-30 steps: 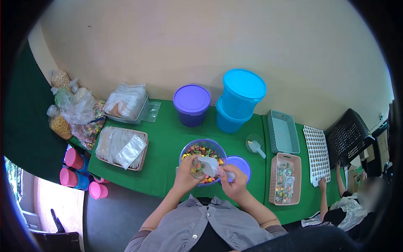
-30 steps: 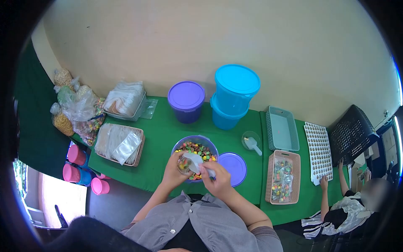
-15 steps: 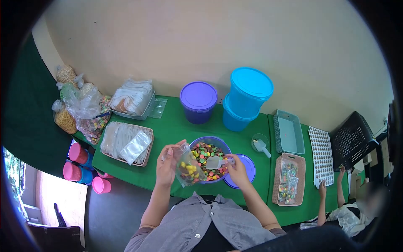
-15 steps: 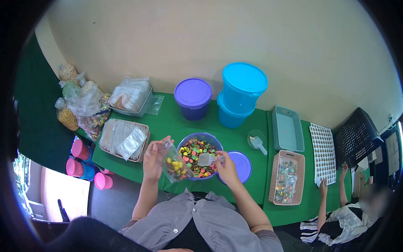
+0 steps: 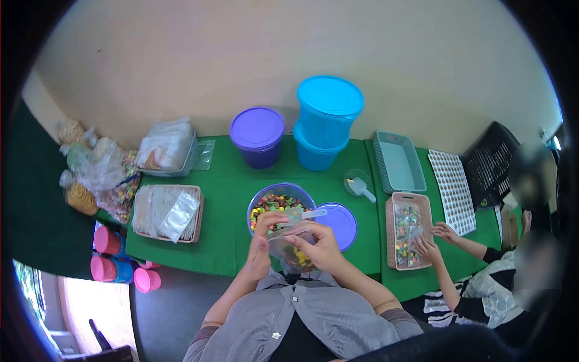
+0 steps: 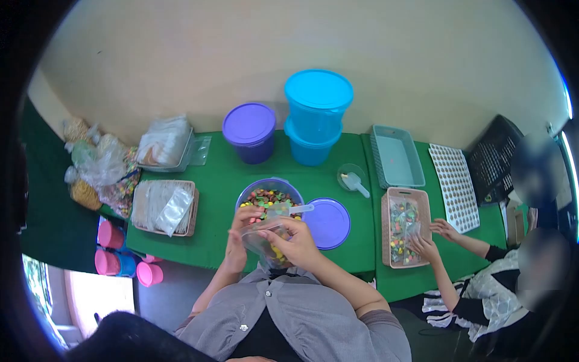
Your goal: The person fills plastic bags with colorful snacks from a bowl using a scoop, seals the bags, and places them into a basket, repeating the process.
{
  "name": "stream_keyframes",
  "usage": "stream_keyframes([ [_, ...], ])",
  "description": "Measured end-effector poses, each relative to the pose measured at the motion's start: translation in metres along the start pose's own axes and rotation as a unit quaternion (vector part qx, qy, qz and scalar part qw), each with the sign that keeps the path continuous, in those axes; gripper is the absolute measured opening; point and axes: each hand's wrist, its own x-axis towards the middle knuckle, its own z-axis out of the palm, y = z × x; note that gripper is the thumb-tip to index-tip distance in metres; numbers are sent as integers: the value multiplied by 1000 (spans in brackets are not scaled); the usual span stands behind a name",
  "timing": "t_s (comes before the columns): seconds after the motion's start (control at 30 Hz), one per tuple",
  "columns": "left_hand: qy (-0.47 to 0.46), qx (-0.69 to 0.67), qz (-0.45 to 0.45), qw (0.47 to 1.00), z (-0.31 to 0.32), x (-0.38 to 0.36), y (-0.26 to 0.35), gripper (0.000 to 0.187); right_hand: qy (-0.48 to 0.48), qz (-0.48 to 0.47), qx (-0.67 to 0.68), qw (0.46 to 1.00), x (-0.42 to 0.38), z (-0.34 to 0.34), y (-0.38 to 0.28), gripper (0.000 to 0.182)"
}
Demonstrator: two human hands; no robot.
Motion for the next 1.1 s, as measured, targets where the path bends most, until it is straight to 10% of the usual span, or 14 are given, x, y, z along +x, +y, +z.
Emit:
stream_keyframes([
  [0.5, 14, 78, -109, 991, 8, -4, -10, 15, 154, -103, -107, 977, -33, -10, 29, 15],
  [0.7, -169, 36, -134, 976, 4, 4, -13, 31, 153, -133, -237, 950, -52, -34, 26, 15],
  [0.8, -75, -121, -211, 967, 8, -3, -24, 34, 191, -136, -235, 943, -63, -48, 19, 14],
  [0.87, -127, -28, -143, 981, 4, 10, -24, 36, 365, -117, -301, 873, -68, -62, 18, 19],
  [1.1, -175, 17, -79, 981, 50, -12, -44, 68, 189, -193, -383, 883, -61, -22, 23, 44],
])
